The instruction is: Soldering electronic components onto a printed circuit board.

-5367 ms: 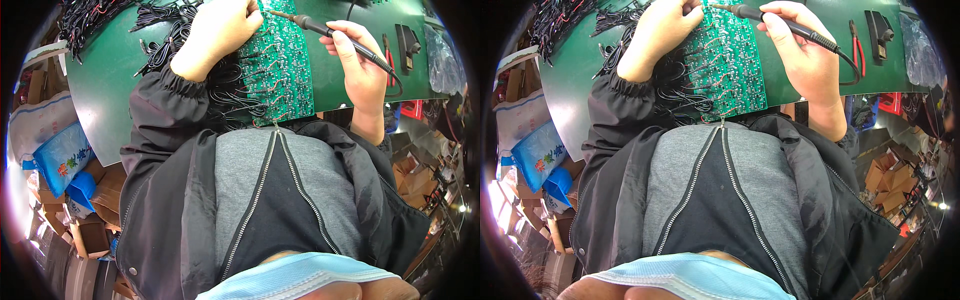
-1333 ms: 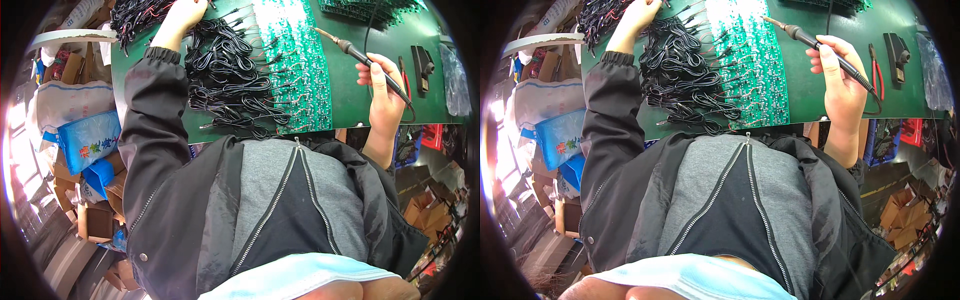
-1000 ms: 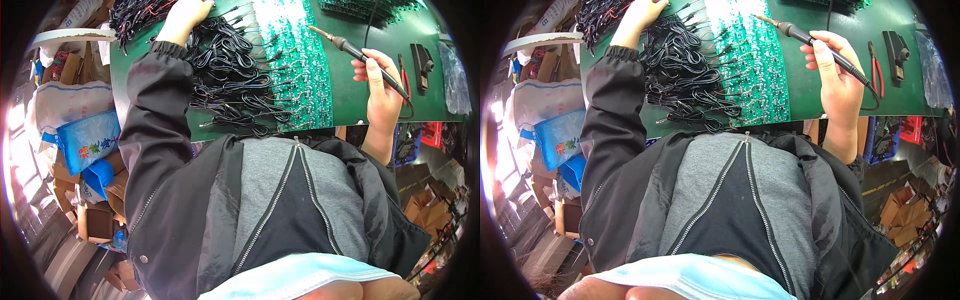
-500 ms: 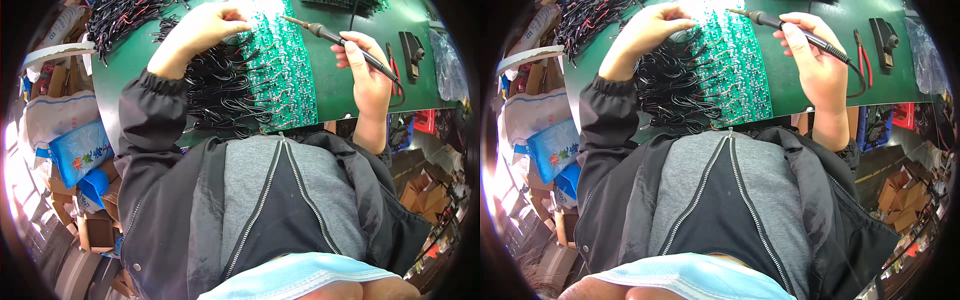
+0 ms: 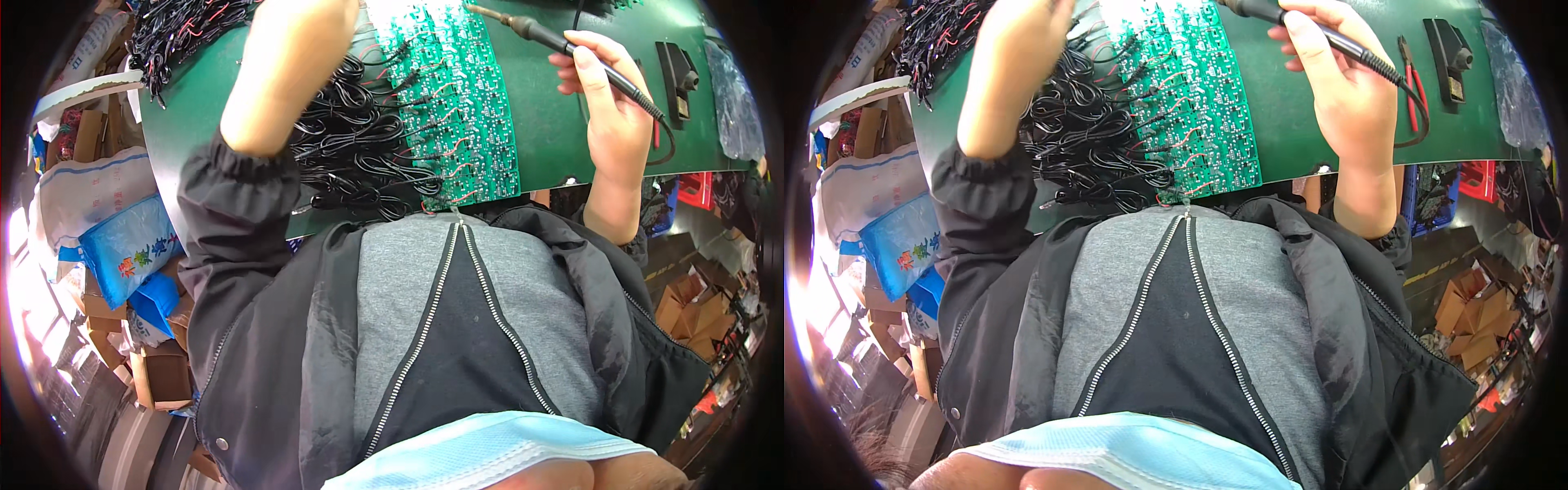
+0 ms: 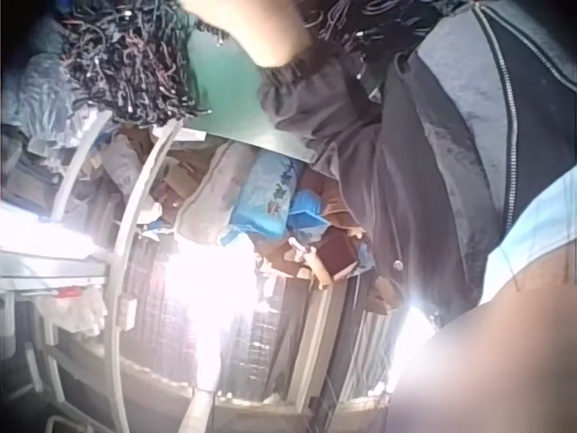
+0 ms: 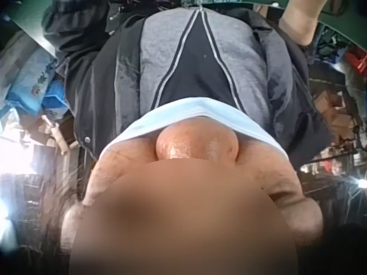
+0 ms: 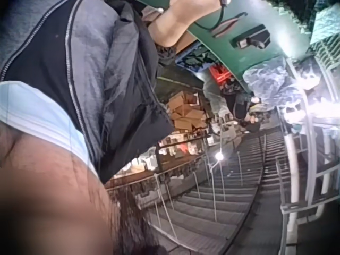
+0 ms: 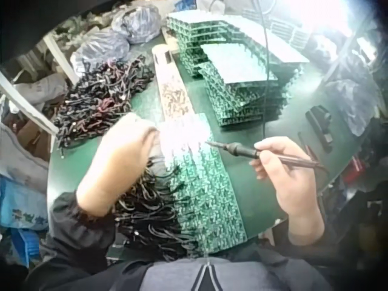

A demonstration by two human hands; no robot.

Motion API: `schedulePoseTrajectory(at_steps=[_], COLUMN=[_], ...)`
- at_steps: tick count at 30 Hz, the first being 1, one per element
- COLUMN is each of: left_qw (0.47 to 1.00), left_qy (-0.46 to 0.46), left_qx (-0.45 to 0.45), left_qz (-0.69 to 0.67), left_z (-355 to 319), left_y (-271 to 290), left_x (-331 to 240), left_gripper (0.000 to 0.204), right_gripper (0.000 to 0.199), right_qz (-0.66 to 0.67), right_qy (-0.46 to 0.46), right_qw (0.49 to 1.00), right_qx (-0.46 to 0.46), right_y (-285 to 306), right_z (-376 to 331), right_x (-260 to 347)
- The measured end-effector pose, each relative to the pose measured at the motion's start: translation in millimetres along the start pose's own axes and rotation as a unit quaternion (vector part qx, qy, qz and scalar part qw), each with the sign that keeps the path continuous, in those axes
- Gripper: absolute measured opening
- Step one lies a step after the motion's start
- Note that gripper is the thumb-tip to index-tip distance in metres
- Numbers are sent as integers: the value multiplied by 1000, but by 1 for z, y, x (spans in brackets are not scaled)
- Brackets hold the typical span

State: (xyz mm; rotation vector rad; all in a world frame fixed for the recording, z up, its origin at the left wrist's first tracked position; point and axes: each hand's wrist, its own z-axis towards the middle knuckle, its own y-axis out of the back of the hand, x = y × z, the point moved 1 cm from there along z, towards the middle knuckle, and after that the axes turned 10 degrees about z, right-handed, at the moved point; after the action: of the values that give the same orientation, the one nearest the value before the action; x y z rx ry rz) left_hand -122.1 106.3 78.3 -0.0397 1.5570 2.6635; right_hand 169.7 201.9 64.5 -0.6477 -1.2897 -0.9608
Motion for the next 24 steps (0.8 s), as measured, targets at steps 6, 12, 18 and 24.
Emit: schedulePoseTrajectory(at_steps=[6, 12, 18, 24], left_qw=[993, 989, 979, 970], left_qy=[24, 95, 111, 169], left_qx=[-11, 34, 19, 71], left_qz=[-118, -111, -167, -160], left_z=[2, -3, 2, 2], left_y=[-62, -69, -71, -73], left_x=[-10, -19, -19, -21], left_gripper=[11, 13, 15, 17], right_gripper=[24, 24, 23, 23], right_qz=[5, 19, 9, -3], right_qy=[23, 1, -6, -24], right_qw=[1000, 1000, 1000, 999], right_qx=[17, 19, 27, 43], right_y=[-11, -14, -23, -28], right_z=[9, 7, 10, 11], right_x=[-2, -5, -2, -1])
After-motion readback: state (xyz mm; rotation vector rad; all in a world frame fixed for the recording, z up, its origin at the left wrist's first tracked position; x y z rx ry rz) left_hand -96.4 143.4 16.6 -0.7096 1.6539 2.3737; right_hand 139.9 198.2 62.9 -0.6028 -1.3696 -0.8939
